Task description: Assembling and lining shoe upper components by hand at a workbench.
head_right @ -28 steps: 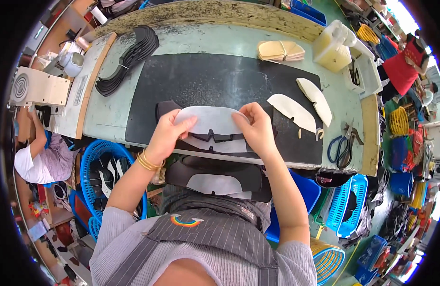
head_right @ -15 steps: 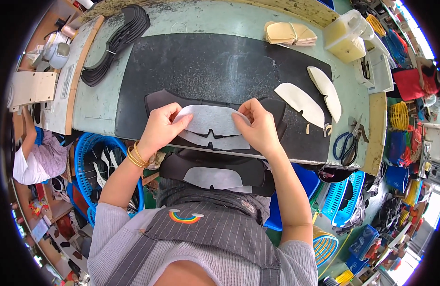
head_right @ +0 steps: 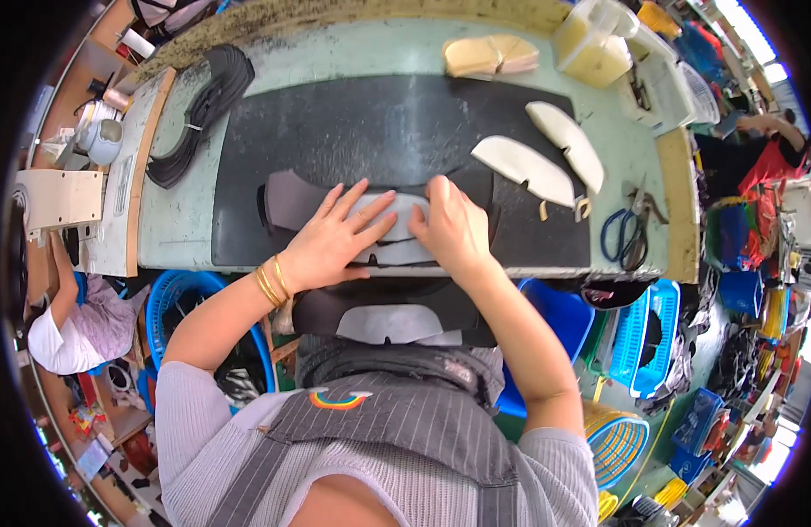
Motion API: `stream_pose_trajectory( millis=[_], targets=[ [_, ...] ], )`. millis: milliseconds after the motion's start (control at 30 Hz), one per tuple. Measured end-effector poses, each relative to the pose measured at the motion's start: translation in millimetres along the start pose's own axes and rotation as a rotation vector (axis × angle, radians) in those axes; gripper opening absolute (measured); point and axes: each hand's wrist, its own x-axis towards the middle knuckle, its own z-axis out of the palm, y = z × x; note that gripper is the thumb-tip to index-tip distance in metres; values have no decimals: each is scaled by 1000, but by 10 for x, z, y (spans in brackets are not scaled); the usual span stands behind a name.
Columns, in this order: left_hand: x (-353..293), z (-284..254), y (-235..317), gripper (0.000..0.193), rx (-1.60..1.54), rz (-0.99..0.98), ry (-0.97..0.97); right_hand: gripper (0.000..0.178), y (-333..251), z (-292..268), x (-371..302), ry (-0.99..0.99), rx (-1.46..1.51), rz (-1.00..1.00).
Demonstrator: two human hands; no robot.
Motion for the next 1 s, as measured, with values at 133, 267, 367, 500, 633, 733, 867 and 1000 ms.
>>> stream_pose_trajectory(
  millis=[133,267,367,500,633,733,867,1000],
  targets=[
    [6,84,-124,82,-95,57,109,22,270,-351,-260,130,0,200],
    [-44,4,-113,75,-112,147,190,20,625,-945,-77,296,-105,225],
    [1,8,-125,70,-132,118,174,42,993,-975,153,157,-361,-7],
    [-21,111,-29,69,-117,81,301,58,1269,-670,174,46,-394,-65],
    [-424,197,792,53,92,160,289,27,766,-761,-216,398,-286,-181],
    [-884,861,1106,58,-36,73,-52,27,585,-649,-1063,91,118,239],
    [-530,595,850,69,-596,24,-207,61,441,-378,-1695,-361,228,463],
    [-81,870,627,103,-618,-31,-547,57,323,-293,-1774,-299,362,507]
  ],
)
